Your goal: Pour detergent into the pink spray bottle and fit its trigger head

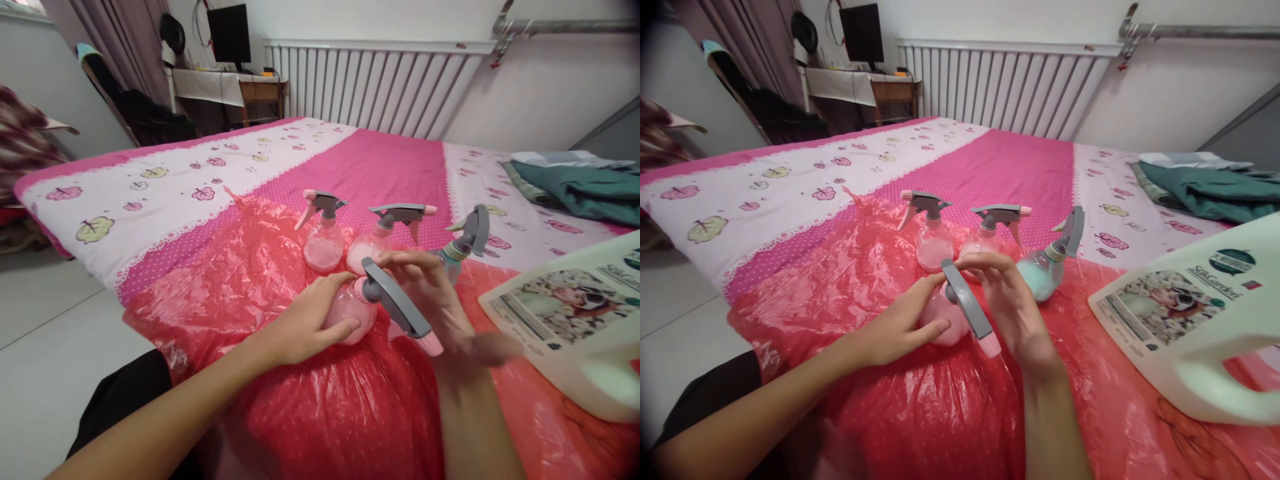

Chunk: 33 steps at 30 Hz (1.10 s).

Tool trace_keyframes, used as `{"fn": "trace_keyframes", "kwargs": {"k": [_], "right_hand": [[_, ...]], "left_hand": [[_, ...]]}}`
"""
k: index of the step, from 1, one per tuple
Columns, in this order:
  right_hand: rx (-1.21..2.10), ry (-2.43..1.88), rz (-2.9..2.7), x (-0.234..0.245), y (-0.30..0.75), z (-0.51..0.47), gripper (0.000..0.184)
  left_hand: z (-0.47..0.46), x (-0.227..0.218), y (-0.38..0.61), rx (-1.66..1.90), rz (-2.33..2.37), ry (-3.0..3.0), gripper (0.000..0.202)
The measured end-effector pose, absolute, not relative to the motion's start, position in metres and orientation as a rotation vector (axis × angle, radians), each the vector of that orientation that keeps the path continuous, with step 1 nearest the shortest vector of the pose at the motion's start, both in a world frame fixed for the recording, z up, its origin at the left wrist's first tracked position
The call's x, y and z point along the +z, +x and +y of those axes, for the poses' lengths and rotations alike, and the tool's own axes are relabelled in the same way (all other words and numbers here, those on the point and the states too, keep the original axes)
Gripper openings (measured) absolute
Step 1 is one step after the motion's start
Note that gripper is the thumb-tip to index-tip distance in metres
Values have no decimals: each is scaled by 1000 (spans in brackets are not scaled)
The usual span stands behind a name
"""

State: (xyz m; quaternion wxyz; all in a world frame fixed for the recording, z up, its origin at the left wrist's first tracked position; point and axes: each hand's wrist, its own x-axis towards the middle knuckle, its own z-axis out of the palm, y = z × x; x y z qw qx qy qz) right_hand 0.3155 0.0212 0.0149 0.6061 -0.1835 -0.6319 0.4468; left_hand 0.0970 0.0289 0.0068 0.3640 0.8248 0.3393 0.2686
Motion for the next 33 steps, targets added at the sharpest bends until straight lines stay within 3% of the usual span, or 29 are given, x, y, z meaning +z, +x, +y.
{"fn": "trace_keyframes", "kwargs": {"k": [4,6,12,21,27,33], "right_hand": [[1002,-490,-1692,21,322,19,77],[967,-537,-1740,23,323,17,82],[871,-580,-1536,18,329,22,58],[614,-874,-1150,12,330,38,63],[635,-809,-1184,15,323,31,27],[802,-640,-1413,14,323,25,42]], "left_hand": [[28,7,97,694,873,2135,69],[28,7,97,704,879,2137,69],[28,7,98,710,871,2140,65],[28,8,97,699,898,2172,69],[27,8,97,690,912,2168,69],[28,9,98,707,885,2152,68]]}}
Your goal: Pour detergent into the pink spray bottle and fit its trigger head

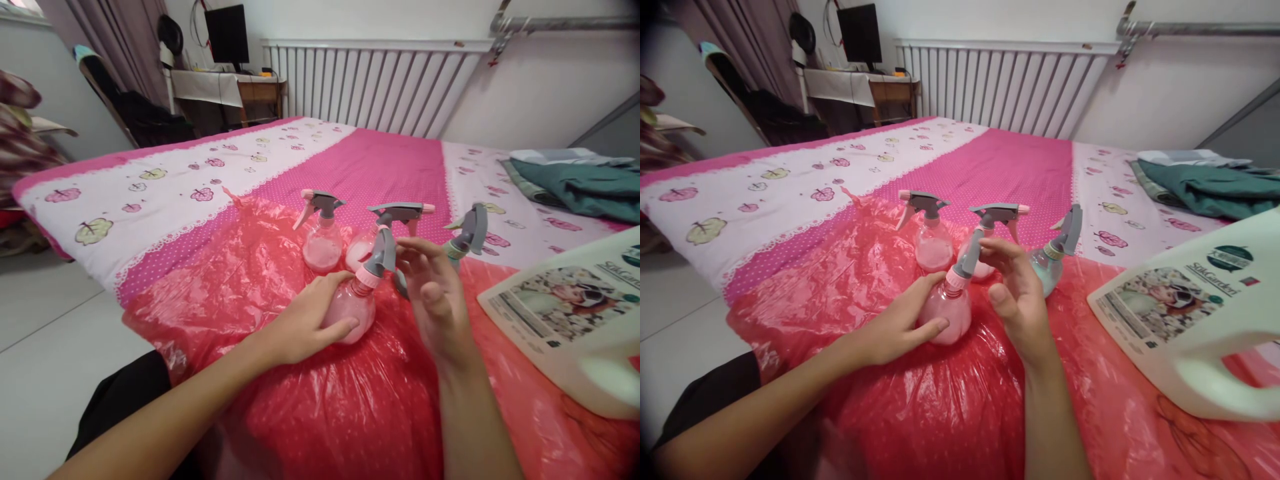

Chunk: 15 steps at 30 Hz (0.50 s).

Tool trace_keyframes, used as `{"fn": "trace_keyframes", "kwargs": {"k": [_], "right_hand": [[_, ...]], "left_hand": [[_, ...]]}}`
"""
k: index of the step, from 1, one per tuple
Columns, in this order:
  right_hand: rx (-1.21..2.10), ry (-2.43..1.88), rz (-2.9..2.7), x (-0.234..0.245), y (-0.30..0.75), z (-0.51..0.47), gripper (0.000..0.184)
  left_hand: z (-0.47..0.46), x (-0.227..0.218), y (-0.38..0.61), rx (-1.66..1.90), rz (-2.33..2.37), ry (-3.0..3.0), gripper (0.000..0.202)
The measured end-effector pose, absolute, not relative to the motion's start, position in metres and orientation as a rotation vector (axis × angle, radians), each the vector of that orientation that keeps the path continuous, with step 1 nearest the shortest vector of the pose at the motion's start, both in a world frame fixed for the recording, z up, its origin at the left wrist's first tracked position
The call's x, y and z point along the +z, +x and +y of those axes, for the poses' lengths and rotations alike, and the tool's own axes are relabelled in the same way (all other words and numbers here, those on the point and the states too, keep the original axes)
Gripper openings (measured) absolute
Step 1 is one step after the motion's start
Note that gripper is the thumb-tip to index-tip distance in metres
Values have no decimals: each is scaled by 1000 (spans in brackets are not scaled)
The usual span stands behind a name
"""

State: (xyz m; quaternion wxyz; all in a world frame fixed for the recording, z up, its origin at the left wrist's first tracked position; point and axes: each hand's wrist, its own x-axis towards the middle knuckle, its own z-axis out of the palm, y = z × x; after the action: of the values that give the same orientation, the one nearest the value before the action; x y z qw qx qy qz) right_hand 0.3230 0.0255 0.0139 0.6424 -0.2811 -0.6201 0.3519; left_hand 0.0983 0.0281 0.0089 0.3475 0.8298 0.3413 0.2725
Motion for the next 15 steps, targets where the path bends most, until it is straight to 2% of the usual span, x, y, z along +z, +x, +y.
{"fn": "trace_keyframes", "kwargs": {"k": [10,15], "right_hand": [[889,-680,-1493,16,318,23,52],[878,-648,-1520,19,315,22,46]], "left_hand": [[28,10,98,714,863,2107,66],[28,11,99,728,857,2115,65]]}}
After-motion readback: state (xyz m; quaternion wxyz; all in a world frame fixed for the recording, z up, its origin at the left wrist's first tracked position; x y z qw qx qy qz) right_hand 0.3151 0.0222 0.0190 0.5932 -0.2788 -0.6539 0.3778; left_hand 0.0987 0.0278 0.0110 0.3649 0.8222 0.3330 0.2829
